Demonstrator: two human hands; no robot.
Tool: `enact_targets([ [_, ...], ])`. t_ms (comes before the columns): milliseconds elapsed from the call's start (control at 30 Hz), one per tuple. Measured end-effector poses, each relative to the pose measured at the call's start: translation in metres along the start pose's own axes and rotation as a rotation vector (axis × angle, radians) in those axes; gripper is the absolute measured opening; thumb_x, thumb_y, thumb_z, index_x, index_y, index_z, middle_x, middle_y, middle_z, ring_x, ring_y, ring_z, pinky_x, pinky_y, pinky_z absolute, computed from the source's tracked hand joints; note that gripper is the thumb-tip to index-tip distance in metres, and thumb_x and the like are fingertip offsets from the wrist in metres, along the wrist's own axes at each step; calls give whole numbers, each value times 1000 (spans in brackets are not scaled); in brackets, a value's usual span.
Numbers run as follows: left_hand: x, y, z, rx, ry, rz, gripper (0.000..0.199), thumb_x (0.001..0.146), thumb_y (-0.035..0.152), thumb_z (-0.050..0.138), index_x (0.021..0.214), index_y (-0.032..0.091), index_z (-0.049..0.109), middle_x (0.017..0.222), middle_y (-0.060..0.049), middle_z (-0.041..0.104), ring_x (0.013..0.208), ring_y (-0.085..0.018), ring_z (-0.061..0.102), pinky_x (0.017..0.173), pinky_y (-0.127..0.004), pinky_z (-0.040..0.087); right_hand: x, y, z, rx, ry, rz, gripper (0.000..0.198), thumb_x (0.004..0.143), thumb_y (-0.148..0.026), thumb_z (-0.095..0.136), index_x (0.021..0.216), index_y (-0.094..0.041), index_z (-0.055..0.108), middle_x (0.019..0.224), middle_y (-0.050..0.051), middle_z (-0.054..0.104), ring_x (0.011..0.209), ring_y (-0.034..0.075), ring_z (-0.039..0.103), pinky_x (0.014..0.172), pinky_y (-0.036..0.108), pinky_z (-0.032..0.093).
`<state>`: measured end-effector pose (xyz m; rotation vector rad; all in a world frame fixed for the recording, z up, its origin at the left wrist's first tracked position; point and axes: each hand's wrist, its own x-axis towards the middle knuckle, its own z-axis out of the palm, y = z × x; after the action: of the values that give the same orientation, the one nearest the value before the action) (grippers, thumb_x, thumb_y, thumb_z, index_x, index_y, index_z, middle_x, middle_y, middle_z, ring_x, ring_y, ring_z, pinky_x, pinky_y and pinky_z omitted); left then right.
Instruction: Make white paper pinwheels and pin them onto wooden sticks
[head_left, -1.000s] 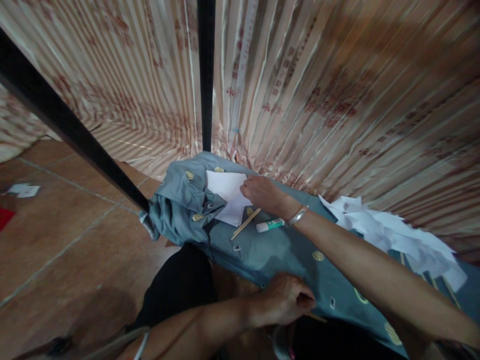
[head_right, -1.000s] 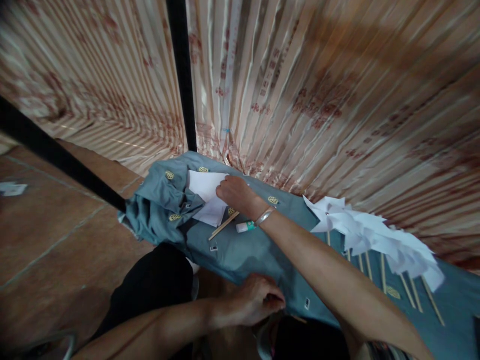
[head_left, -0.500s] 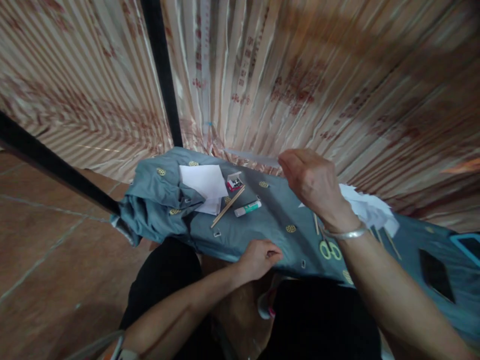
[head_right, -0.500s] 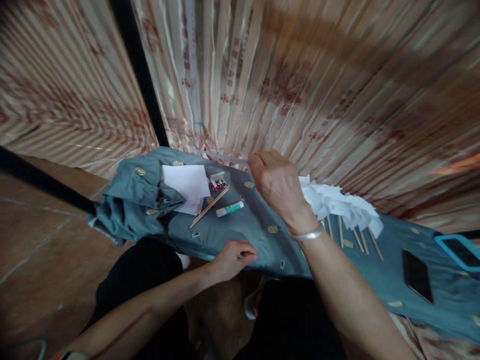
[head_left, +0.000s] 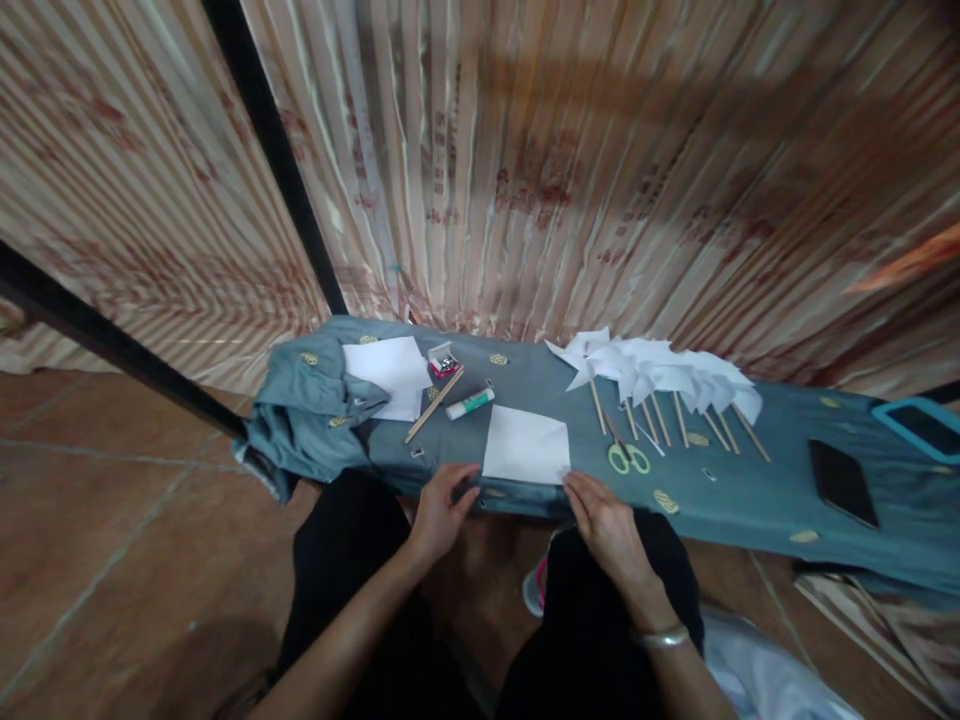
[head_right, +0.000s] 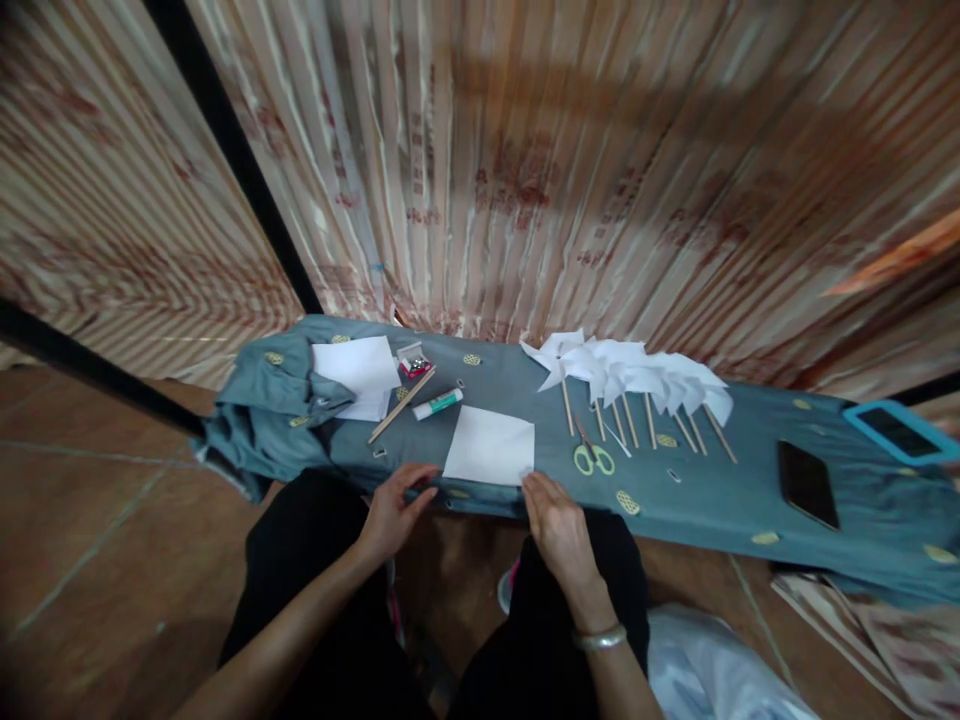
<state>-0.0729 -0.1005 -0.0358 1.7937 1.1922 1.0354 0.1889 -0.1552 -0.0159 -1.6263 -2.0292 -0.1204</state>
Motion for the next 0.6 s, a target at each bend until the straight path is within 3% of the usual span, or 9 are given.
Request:
enact_targets([
  [100, -3, 0, 4, 189, 27, 133, 48, 81, 20, 65, 129, 20, 58, 127, -13, 60, 120, -28, 54, 104, -49, 44, -1, -7, 2, 43, 2, 18, 36, 99, -28, 38, 110, -15, 70, 110, 15, 73, 103, 26, 70, 93, 43, 57],
  [233, 14, 3, 14, 334, -111, 256, 53, 77, 12, 66, 129, 23, 58, 140, -12, 54, 136, -31, 41, 108, -57, 38, -1, -14, 4, 101, 3, 51, 34, 99, -26, 39, 110, -16, 70, 109, 14, 74, 103, 25, 70, 94, 42, 57],
  [400, 32, 6, 25, 389, -184, 292, 26, 86, 12, 60, 106, 22, 72, 118, -9, 71, 121, -27, 58, 101, -52, 46, -5, -14, 14, 163, 35, 112, 30, 95, -24, 45, 114, -17, 68, 114, 14, 72, 106, 26, 68, 97, 46, 54],
  [600, 30, 12, 29, 384, -189, 306, 24, 89, 14, 56, 105, 22, 72, 111, -9, 74, 114, -25, 64, 100, -51, 47, 5, 0, 10, 199, 18, 265, 37, 85, -12, 49, 118, -19, 66, 125, 13, 66, 117, 26, 61, 102, 49, 49],
])
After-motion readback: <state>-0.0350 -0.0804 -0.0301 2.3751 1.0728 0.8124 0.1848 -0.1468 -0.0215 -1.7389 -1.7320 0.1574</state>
